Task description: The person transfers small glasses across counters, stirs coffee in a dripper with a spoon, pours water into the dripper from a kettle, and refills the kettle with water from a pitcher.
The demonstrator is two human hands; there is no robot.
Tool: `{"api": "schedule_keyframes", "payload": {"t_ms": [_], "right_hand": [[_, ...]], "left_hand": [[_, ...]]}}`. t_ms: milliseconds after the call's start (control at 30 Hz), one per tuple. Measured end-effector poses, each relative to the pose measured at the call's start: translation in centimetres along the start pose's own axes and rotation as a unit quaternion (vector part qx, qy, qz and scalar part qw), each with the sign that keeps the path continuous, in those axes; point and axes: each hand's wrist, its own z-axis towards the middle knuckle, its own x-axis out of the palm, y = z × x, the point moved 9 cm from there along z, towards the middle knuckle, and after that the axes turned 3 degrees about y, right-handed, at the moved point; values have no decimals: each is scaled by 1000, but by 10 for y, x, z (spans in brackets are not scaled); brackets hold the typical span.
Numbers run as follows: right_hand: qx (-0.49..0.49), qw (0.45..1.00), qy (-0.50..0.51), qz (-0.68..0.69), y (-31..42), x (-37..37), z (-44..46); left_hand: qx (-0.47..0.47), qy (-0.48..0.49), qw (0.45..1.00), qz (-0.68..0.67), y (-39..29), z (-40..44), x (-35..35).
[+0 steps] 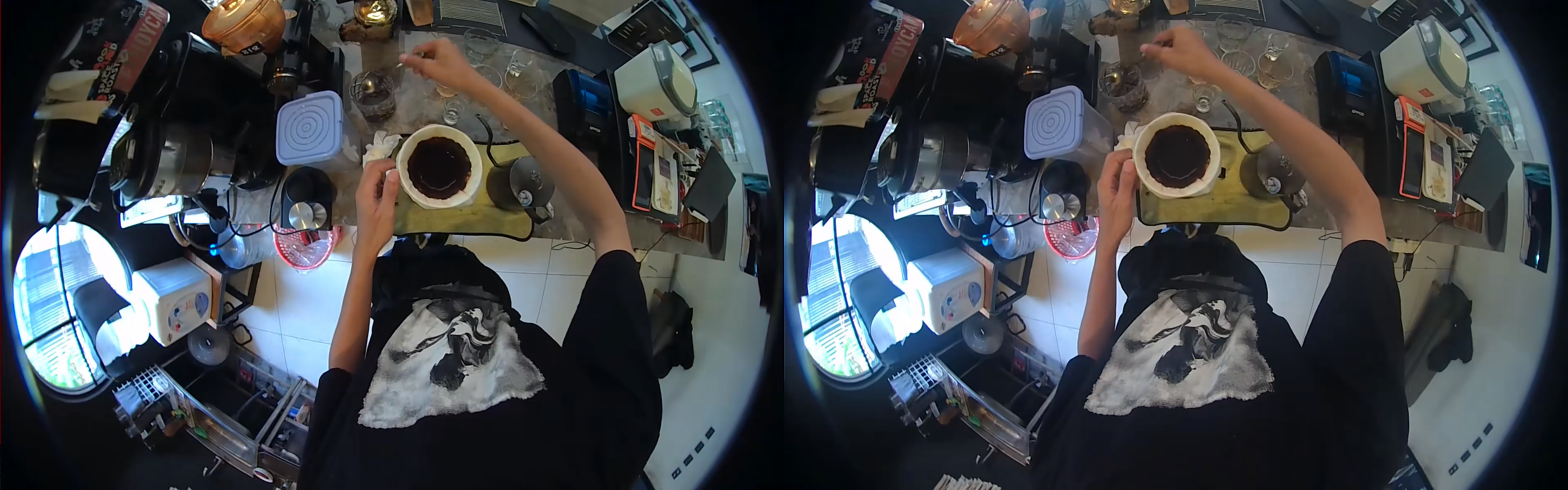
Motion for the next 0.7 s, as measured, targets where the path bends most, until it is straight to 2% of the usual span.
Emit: {"api": "schedule_keyframes", "payload": {"t_ms": [33, 167, 200, 333, 400, 500, 633, 700], "right_hand": [[-7, 999, -4, 33, 8, -9, -1], [-19, 997, -9, 75, 26, -42, -6], [-4, 996, -19, 91, 11, -50, -2], [6, 987, -25, 156, 60, -84, -39], [11, 983, -26, 183, 54, -90, -48], [-22, 990, -30, 135, 92, -102, -90], [-19, 996, -57, 72, 127, -106, -151], [-7, 993, -118, -19, 131, -108, -178]], "left_hand": [[46, -4, 999, 25, -8, 4, -1], [50, 5, 995, 89, -27, 10, 0], [59, 10, 992, 107, -29, 11, 0], [79, 21, 995, 64, -24, 20, 3], [29, 46, 998, 38, -13, 19, 4], [16, 53, 998, -19, -5, 20, 9], [25, 33, 996, -74, 4, 21, 16], [45, 5, 996, -74, 5, 16, 15]]}}
